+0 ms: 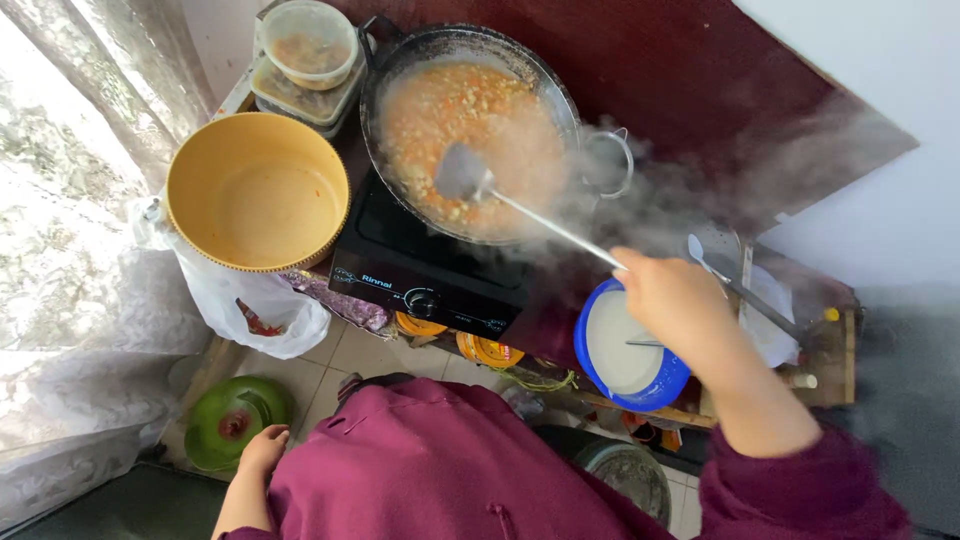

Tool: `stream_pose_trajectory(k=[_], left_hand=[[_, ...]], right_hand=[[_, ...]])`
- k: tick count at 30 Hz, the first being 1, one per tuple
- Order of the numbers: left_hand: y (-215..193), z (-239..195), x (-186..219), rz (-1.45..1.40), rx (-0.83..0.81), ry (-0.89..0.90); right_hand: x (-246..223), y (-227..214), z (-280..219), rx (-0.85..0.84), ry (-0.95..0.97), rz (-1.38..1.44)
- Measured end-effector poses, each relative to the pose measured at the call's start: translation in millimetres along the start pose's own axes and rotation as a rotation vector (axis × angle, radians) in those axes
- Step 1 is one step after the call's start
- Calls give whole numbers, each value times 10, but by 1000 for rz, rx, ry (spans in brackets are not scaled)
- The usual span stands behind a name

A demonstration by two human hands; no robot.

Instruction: Stirring a mixture in a bowl and then stirring a stew in a pan on a stove

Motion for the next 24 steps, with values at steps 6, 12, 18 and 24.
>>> stream_pose_trajectory(k=[6, 12, 18, 24], left_hand=[[-58, 87, 11, 31, 30, 51], [-8, 51, -27, -18, 14, 27], [-60, 57, -29, 0, 32, 33], [-142, 87, 133, 15, 51, 60]], right_hand=[[273, -412, 8, 101, 29, 137], [714, -331, -96, -50, 218, -74], [218, 33, 213, 92, 28, -94], [572, -384, -54, 65, 55, 105]])
Point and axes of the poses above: each hand's wrist, its own z-axis towards the middle knuckle, its own y-axis out of the palm, x = y × z, the point moved 7 cm from there along z, towards the middle knuckle, and after that the axes turned 9 degrees about y, right-handed, at the moved point
